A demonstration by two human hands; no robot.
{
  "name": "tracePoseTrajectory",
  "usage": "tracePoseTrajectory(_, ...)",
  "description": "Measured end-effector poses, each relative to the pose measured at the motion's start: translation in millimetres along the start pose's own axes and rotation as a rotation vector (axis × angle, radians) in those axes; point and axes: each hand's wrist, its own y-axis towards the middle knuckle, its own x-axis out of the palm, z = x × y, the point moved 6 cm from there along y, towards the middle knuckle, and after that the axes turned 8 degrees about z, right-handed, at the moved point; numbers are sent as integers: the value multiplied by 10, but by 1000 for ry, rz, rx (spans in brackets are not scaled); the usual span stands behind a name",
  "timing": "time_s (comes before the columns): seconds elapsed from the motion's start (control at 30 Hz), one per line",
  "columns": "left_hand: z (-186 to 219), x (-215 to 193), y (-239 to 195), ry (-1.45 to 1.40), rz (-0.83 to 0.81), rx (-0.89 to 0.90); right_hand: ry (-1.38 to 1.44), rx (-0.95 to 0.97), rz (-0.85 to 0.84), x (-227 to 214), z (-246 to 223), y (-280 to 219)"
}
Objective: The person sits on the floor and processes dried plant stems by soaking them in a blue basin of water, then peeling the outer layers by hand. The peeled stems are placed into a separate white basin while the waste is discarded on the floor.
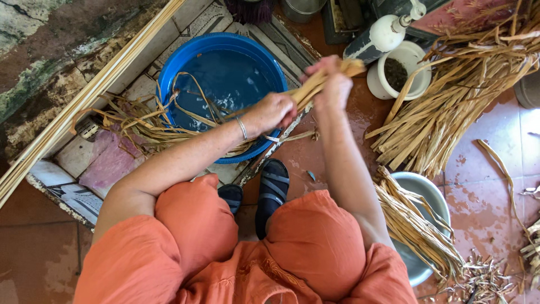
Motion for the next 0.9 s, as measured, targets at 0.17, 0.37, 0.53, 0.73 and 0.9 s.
tracePoseTrajectory(0.17,-58,54,-90,25,-21,9,115,55,97,-254,65,378)
tracePoseTrajectory(0.37,29,51,-164,142,-42,-21,189,52,137,-459,57,717)
tracePoseTrajectory(0.53,-31,86,-250,16,-93,-92,216,36,300,-601,-51,741)
tracePoseTrajectory(0.73,-156,81,-371,97,-100,-61,273,44,433,-875,-191,853)
tracePoseTrajectory(0.9,-299,52,-609,38,-144,-149,342,-28,608,-1510,-292,1242)
